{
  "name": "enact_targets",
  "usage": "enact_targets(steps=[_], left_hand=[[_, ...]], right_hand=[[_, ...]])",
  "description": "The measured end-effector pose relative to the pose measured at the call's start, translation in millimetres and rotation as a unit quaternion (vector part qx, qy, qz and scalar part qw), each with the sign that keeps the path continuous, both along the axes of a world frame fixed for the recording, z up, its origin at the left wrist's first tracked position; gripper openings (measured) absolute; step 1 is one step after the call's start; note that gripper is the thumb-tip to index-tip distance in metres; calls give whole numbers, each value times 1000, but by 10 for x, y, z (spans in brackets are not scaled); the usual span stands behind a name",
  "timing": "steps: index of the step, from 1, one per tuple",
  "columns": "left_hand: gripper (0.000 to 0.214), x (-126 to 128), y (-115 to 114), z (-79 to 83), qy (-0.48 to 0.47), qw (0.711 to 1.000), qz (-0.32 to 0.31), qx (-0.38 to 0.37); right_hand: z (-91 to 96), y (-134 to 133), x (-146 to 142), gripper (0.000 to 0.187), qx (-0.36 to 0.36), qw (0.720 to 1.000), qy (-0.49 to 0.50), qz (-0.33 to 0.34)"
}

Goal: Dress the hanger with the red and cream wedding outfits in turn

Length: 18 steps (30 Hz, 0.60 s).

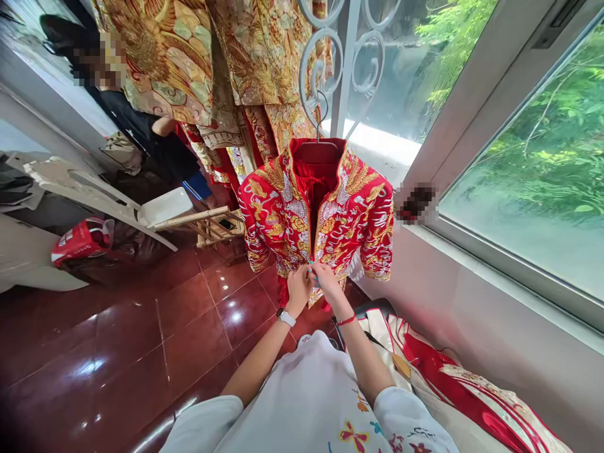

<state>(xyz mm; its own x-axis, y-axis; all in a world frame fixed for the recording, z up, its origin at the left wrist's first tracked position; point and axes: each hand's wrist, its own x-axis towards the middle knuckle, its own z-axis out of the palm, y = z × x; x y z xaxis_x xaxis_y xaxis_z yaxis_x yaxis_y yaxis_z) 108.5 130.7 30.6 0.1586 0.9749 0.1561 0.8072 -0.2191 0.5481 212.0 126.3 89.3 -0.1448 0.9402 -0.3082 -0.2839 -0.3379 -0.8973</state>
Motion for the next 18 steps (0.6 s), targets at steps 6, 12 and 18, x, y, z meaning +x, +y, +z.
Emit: enact_targets(steps=[6,12,18], left_hand=[[26,9,5,-69,-23,999,23,24],[23,47,97,-23,-105,993,47,-3],[8,-188,209,-28,-278,957,1,-78]], right_hand=[[601,519,215,29,59,998,-21,4],[1437,1204,242,26,146,988,-17,-52],[1342,1205,595,28,272,936,-206,-80]])
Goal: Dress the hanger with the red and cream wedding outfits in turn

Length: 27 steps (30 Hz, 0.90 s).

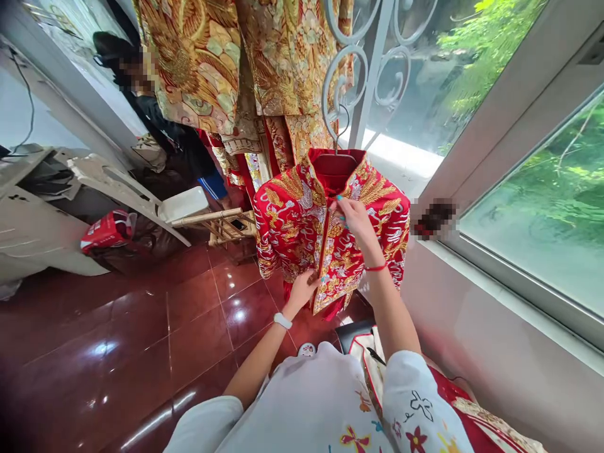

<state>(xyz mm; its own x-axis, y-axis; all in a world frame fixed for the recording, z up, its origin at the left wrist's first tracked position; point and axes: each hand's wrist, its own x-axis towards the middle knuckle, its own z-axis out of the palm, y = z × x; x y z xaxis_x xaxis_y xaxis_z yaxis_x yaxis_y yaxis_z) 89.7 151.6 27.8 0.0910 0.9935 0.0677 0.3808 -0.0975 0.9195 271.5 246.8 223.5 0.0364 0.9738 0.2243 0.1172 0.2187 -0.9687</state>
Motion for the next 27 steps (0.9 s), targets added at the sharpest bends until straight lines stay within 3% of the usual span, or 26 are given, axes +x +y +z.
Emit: enact_targets(steps=[2,4,6,8,9,11,13,16,19,22,25,27], left_hand=[[10,-231,131,84,-60,998,22,12],[13,-519,373,256,-96,982,141,76],[15,-807,725,495,-99,939,284,168],[21,-1034,1126,746,-103,903,354,220],[23,-1110,1314,857,-124,906,341,217],[20,-1182,1606,1016,-189,935,252,164],[24,-1171,1754,1083,-251,949,165,94],[29,-1105,1793,1082,-293,938,165,79],[30,-1077,1823,1136,-266,920,244,151],[27,-1076,1855,1320,-196,904,304,228],[23,-1040,1696,1477,-127,872,346,321],[25,-982,1478,1458,-87,843,386,363]], right_hand=[[-159,-32,365,27,93,980,-88,-150],[-321,9,787,30,159,927,-158,-301],[-480,122,1166,44,172,887,-221,-367],[-632,272,1430,54,163,873,-267,-375],[-702,348,1514,57,159,878,-272,-360],[-822,480,1599,60,153,909,-237,-309],[-906,569,1609,62,151,936,-166,-269],[-956,611,1561,56,155,938,-97,-296],[-906,599,1504,42,157,924,-104,-333],[-770,636,1500,36,151,914,-125,-354],[-633,750,1573,35,164,907,-110,-372],[-605,840,1621,34,188,904,-99,-371]])
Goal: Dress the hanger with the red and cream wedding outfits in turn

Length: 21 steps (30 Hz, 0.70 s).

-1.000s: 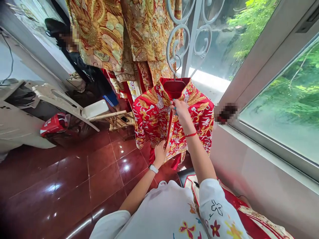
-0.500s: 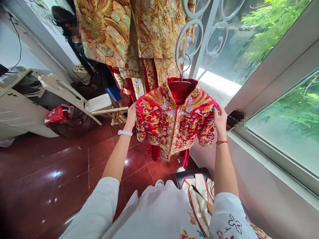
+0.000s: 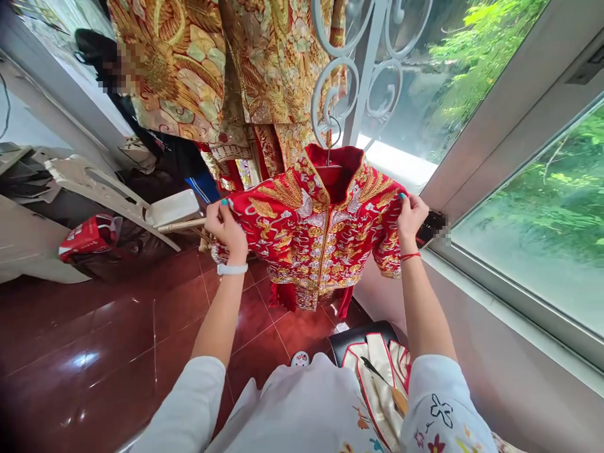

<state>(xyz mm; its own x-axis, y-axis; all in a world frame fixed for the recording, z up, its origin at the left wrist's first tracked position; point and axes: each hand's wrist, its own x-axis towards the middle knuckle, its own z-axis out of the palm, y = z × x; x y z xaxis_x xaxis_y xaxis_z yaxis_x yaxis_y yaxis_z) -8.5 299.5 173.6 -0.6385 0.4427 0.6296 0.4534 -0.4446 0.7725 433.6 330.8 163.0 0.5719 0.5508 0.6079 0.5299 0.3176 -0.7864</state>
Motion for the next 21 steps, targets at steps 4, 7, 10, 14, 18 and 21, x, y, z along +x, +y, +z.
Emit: enact_targets(steps=[4,7,10,14,18,21], left_hand=[[28,159,-317,-314,38,994,95,-39],[23,235,-264,-501,38,990,99,-98],[23,247,-231,-534,47,991,76,-99],[27,321,-697,-786,86,991,75,-73],[39,563,-1204,-1462,107,980,-45,-165],[84,683,-1071,-1824,11,953,-94,-288]], right_hand=[[-174,139,-63,36,-14,1000,-7,15],[-372,203,-173,38,-46,998,16,29],[-449,232,-167,39,-34,998,30,54],[-488,42,-140,40,-17,997,32,70],[-933,-573,-552,51,5,998,-24,-51],[-1456,-989,-1081,56,-59,974,-220,10]])
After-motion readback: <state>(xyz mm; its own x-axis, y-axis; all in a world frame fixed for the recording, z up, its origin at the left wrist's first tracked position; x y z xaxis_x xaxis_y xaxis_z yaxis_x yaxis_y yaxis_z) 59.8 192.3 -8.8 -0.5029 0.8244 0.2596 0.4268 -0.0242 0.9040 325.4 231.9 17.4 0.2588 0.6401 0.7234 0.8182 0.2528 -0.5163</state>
